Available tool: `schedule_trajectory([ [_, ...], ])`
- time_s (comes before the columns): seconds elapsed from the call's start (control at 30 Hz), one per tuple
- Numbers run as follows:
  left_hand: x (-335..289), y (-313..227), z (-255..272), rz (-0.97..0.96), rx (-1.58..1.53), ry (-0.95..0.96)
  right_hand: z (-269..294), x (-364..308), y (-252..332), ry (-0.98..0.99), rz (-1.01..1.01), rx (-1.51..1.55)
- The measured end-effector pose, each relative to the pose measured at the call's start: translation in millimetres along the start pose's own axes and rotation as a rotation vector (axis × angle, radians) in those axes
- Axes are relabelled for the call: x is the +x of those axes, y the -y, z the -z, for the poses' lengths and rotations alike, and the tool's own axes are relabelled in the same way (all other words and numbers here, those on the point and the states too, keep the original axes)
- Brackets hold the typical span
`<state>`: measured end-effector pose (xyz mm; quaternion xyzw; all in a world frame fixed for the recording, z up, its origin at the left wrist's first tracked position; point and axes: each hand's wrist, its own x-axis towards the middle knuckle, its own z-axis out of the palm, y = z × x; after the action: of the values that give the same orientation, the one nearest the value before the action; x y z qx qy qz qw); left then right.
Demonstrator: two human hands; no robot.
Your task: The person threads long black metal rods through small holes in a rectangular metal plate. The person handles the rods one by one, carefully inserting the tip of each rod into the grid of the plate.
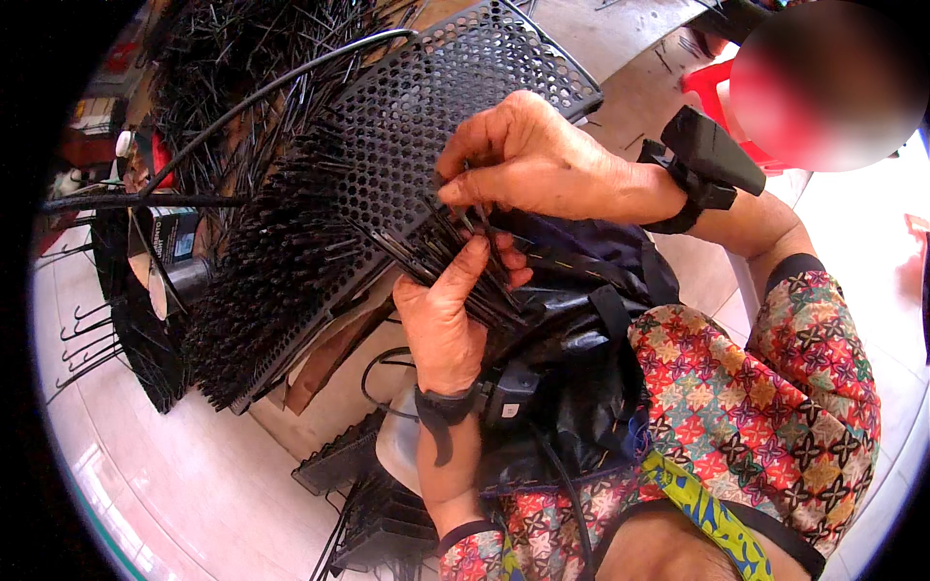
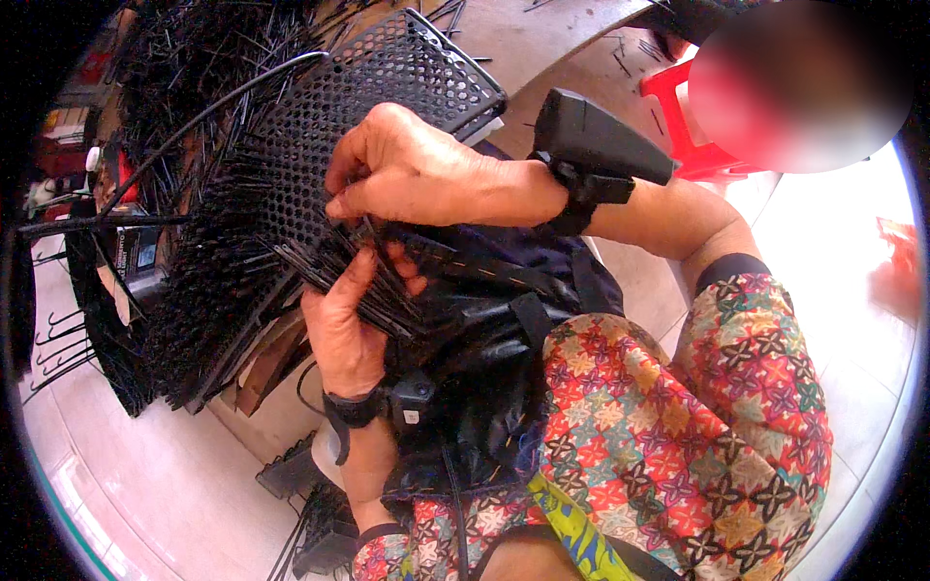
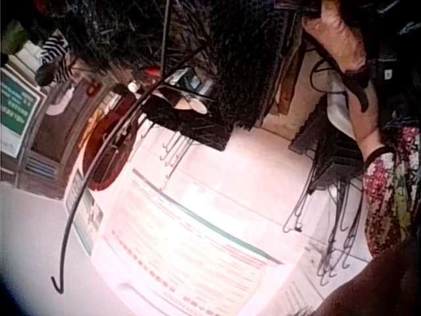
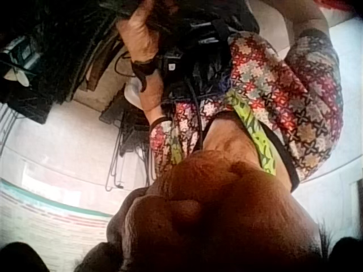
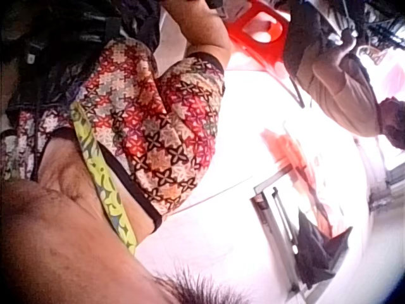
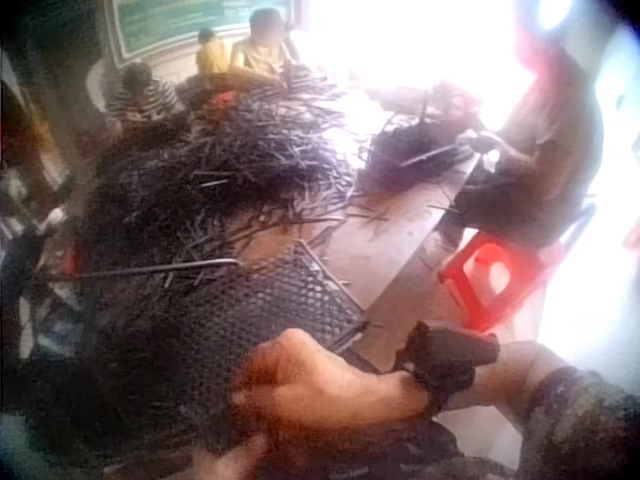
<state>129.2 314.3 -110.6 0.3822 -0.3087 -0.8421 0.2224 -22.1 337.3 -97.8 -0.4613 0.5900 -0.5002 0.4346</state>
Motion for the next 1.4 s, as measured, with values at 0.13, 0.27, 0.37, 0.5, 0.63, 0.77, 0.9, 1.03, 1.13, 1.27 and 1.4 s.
schedule_trajectory([
  [0.13,0.3,2.0,0.5,-0.029,0.022,0.042,0.5,0.4,-3.1,0.033,-0.1,0.151],
  [0.27,-0.6,-2.4,1.2,-0.018,0.061,0.067,2.7,-1.4,-0.6,0.077,-0.135,0.192],
  [0.37,0.2,-1.0,2.2,-0.011,0.069,0.052,10.7,-0.6,1.9,0.057,-0.071,0.191],
  [0.5,7.0,3.7,14.2,0.021,-0.004,0.019,17.2,26.4,14.6,-0.254,0.206,0.228],
  [0.63,8.5,11.5,16.1,0.066,-0.14,0.023,23.5,61.3,10.7,-0.33,0.418,0.184],
  [0.77,9.5,19.1,11.8,0.044,-0.195,-0.071,17.2,94.8,-12.6,-0.412,0.596,0.093],
  [0.9,7.4,17.7,12.6,0.037,-0.166,-0.02,12.5,104.4,-10.3,-0.512,0.805,-0.175],
  [1.03,5.5,15.9,13.1,0.114,-0.212,0.062,8.2,115.5,-16.3,-0.437,0.841,-0.266],
  [1.13,4.7,15.7,8.9,0.155,-0.217,0.065,7.8,120.1,-18.6,-0.36,0.877,-0.379],
  [1.27,5.1,19.0,10.3,0.157,-0.216,0.077,2.1,129.5,-15.0,-0.216,0.892,-0.553],
  [1.4,6.3,18.4,8.8,0.175,-0.181,0.08,-1.2,126.0,-5.2,-0.105,0.833,-0.827],
])
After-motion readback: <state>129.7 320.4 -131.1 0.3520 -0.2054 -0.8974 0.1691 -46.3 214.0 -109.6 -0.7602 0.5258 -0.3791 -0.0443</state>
